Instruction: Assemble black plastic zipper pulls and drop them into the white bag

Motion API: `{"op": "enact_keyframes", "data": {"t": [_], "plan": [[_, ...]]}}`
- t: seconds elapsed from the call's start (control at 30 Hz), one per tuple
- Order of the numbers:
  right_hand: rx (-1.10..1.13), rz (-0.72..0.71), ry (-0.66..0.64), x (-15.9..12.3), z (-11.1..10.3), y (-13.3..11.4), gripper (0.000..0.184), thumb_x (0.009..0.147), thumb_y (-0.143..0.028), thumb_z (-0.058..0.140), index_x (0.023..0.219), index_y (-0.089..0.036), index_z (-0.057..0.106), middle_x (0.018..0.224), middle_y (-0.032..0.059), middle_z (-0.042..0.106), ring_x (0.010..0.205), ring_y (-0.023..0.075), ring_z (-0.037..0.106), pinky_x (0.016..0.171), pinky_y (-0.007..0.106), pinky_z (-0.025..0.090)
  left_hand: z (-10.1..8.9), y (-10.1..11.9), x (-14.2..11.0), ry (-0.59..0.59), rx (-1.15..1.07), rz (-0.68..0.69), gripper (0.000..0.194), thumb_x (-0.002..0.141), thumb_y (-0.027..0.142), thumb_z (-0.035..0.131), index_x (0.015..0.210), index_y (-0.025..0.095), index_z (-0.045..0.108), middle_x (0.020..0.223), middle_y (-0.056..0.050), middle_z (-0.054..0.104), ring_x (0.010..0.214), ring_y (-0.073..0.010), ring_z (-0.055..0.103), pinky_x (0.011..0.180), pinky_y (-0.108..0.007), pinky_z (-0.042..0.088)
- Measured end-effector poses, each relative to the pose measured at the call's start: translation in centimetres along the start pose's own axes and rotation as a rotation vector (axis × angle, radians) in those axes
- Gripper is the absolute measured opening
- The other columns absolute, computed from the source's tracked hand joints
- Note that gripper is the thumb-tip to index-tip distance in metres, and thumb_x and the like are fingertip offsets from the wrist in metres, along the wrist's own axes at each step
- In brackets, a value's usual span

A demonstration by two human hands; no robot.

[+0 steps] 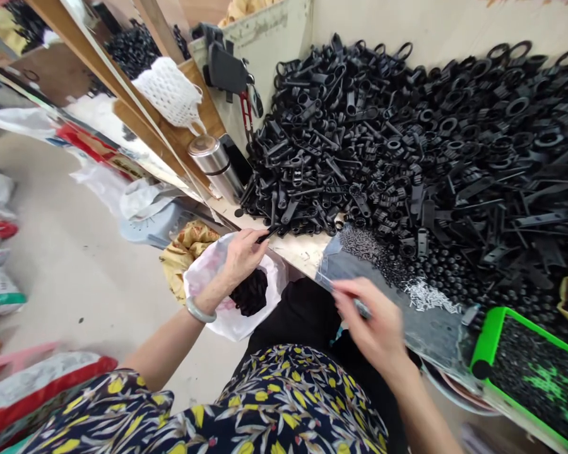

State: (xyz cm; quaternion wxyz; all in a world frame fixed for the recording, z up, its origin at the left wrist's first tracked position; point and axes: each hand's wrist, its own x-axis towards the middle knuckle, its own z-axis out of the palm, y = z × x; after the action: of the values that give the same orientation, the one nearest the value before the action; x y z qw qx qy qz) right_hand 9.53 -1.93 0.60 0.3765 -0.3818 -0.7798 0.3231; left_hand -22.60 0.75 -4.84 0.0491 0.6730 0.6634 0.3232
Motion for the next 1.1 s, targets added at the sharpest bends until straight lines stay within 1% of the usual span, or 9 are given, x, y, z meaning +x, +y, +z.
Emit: {"op": "enact_keyframes", "data": {"t": [0.07, 0.13, 0.2, 0.27, 0.47, 0.67, 0.87, 1.0, 1.1], "plan": [[0.063, -0.036, -0.183, 3.5, 4.7, 1.2, 0.030, 0.104, -0.018, 0.053, 0.127, -0.027, 0.068, 0.112, 0.0060, 0.073, 0.098, 0.0187, 0.070, 0.089, 0.032, 0.056, 0.0, 0.2, 0.0, -0.021, -0.039, -0.037, 0.024, 0.095, 0.022, 0.062, 0.116, 0.020, 0.073, 0.109, -0.007, 0.076, 0.095, -0.0202, 0.071, 0.092, -0.034, 0.056], [0.073, -0.060, -0.284, 6.9, 8.8, 2.3, 0.033, 0.104, -0.018, 0.052, 0.134, -0.024, 0.065, 0.112, 0.0065, 0.072, 0.100, 0.0190, 0.069, 0.092, 0.032, 0.054, 0.1, 0.2, 0.1, -0.056, -0.099, -0.099, 0.031, 0.090, 0.022, 0.065, 0.120, 0.020, 0.072, 0.111, -0.007, 0.077, 0.089, -0.0187, 0.069, 0.085, -0.032, 0.056], [0.040, -0.061, -0.324, 9.7, 11.5, 3.1, 0.036, 0.104, -0.020, 0.053, 0.139, -0.022, 0.062, 0.115, 0.0075, 0.071, 0.102, 0.0189, 0.069, 0.093, 0.031, 0.053, 0.3, 0.0, 0.2, -0.102, -0.166, -0.181, 0.039, 0.086, 0.023, 0.066, 0.124, 0.019, 0.071, 0.104, -0.005, 0.077, 0.079, -0.0172, 0.066, 0.076, -0.030, 0.054], [-0.069, -0.034, -0.349, 11.6, 12.9, 3.4, 0.038, 0.105, -0.023, 0.053, 0.142, -0.021, 0.061, 0.119, 0.0085, 0.071, 0.105, 0.0199, 0.069, 0.092, 0.030, 0.052, 0.2, -0.4, 0.4, -0.147, -0.224, -0.256, 0.045, 0.085, 0.025, 0.065, 0.129, 0.017, 0.070, 0.090, -0.003, 0.074, 0.072, -0.0160, 0.062, 0.068, -0.028, 0.051], [-0.264, 0.039, -0.380, 14.1, 12.7, 3.0, 0.032, 0.108, -0.034, 0.047, 0.134, -0.023, 0.063, 0.120, 0.0071, 0.076, 0.108, 0.0211, 0.071, 0.088, 0.028, 0.048, -2.0, -2.1, 1.3, -0.370, -0.421, -0.354, 0.057, 0.086, 0.038, 0.066, 0.138, 0.017, 0.067, 0.073, 0.003, 0.056, 0.065, -0.0134, 0.047, 0.063, -0.026, 0.041], [-0.231, 0.156, -0.298, 14.6, 13.0, 2.5, 0.037, 0.107, -0.050, 0.050, 0.121, -0.023, 0.071, 0.098, 0.0051, 0.080, 0.094, 0.0211, 0.075, 0.080, 0.027, 0.043, -4.7, -3.6, 1.9, -0.585, -0.647, -0.386, 0.062, 0.081, 0.025, 0.059, 0.143, 0.020, 0.059, 0.075, 0.004, 0.053, 0.069, -0.0136, 0.046, 0.064, -0.024, 0.039], [-0.186, 0.280, -0.143, 14.7, 14.0, 2.3, 0.049, 0.108, -0.055, 0.045, 0.094, -0.023, 0.079, 0.083, 0.0050, 0.079, 0.077, 0.0185, 0.072, 0.072, 0.028, 0.041, -3.4, -4.6, 3.3, -0.621, -0.673, -0.422, 0.071, 0.075, 0.024, 0.058, 0.146, 0.021, 0.052, 0.076, 0.003, 0.059, 0.071, -0.0146, 0.051, 0.063, -0.024, 0.040], [-0.313, 0.268, -0.167, 15.0, 14.5, 1.9, 0.049, 0.105, -0.061, 0.048, 0.098, -0.022, 0.079, 0.090, 0.0097, 0.081, 0.084, 0.0230, 0.074, 0.075, 0.030, 0.044, -2.9, -4.6, 4.1, -0.652, -0.683, -0.417, 0.071, 0.074, 0.025, 0.060, 0.144, 0.019, 0.051, 0.077, 0.003, 0.059, 0.073, -0.0152, 0.054, 0.065, -0.025, 0.042], [-0.397, 0.283, -0.176, 15.2, 14.9, 1.7, 0.045, 0.108, -0.051, 0.046, 0.099, -0.021, 0.077, 0.092, 0.0122, 0.080, 0.085, 0.0246, 0.075, 0.074, 0.031, 0.044, -3.3, -4.2, 4.2, -0.697, -0.692, -0.393, 0.073, 0.077, 0.026, 0.062, 0.148, 0.018, 0.049, 0.073, 0.005, 0.054, 0.069, -0.0136, 0.049, 0.064, -0.024, 0.040]]}}
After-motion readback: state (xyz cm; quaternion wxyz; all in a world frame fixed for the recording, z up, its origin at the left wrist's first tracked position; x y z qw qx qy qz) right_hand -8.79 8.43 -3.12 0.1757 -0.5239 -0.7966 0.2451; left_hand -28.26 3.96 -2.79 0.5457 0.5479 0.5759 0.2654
